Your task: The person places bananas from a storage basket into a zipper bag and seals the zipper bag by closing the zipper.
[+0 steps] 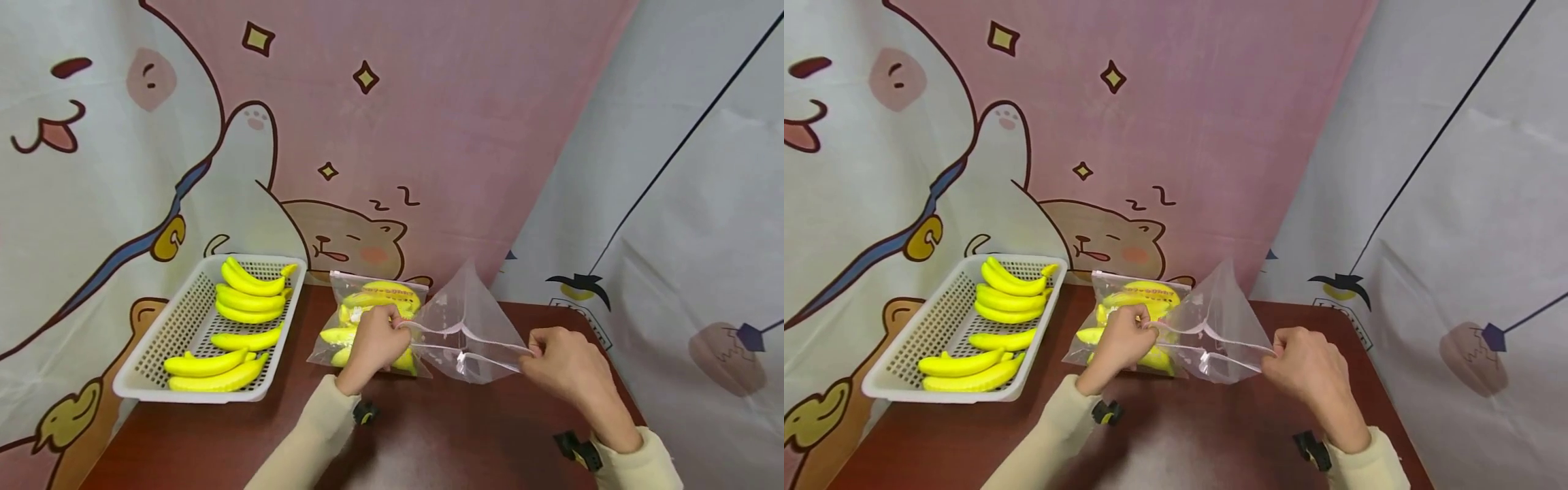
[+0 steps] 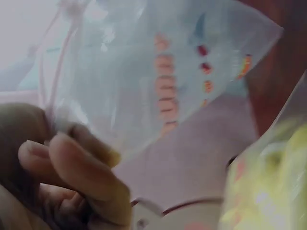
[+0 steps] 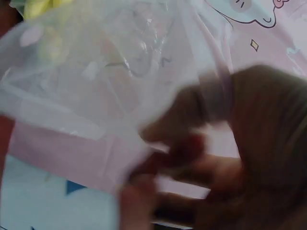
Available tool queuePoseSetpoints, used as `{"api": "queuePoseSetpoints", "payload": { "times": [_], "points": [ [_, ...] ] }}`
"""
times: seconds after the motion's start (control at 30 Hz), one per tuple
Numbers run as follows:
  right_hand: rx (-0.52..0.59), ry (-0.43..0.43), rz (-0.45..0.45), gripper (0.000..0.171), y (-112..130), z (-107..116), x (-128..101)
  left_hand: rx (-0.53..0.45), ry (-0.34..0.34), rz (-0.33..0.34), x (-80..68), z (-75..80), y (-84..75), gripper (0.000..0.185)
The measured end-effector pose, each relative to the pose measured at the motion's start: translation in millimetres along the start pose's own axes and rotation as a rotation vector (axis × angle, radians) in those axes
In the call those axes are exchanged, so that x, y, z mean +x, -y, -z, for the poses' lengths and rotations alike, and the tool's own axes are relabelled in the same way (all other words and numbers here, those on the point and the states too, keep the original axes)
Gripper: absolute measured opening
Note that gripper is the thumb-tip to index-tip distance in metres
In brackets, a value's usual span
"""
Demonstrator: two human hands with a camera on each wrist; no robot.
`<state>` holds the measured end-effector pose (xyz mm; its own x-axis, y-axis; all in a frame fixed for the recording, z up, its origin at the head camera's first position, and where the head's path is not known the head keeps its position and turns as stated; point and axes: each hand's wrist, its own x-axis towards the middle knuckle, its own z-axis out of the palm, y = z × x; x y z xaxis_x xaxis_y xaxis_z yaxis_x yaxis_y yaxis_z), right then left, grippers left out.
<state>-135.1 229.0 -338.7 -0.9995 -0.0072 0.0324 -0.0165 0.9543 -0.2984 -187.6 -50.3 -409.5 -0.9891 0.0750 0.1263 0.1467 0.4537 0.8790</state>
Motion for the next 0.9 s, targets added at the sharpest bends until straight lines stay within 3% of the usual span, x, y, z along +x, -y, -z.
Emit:
{"api": "queuePoseSetpoints", "payload": {
  "times": [0.07,0.13,0.33,0.5,0.7,0.9],
  "points": [
    [-0.034,0.073,-0.013,0.015,2,4,-1,0.026,0.032,-0.011,0.4,12.1,-3.0,0.021],
    [-0.054,0.093,0.008,0.011,4,6,-1,0.039,0.093,-0.049,0.4,20.2,-4.7,0.022],
    [-0.019,-0.07,0.14,0.012,16,1,2,-0.007,0.337,-0.227,0.9,21.7,-6.7,0.029],
    [-0.024,-0.156,0.19,0.039,30,-4,8,-0.057,0.422,-0.302,0.4,15.2,-13.3,0.031],
    [-0.083,-0.187,0.143,0.047,36,5,18,-0.104,0.404,-0.231,2.7,18.6,-11.8,0.039],
    [-0.101,-0.085,0.102,0.032,24,25,15,-0.098,0.353,-0.092,7.0,42.4,-7.1,0.048]
  ]
}}
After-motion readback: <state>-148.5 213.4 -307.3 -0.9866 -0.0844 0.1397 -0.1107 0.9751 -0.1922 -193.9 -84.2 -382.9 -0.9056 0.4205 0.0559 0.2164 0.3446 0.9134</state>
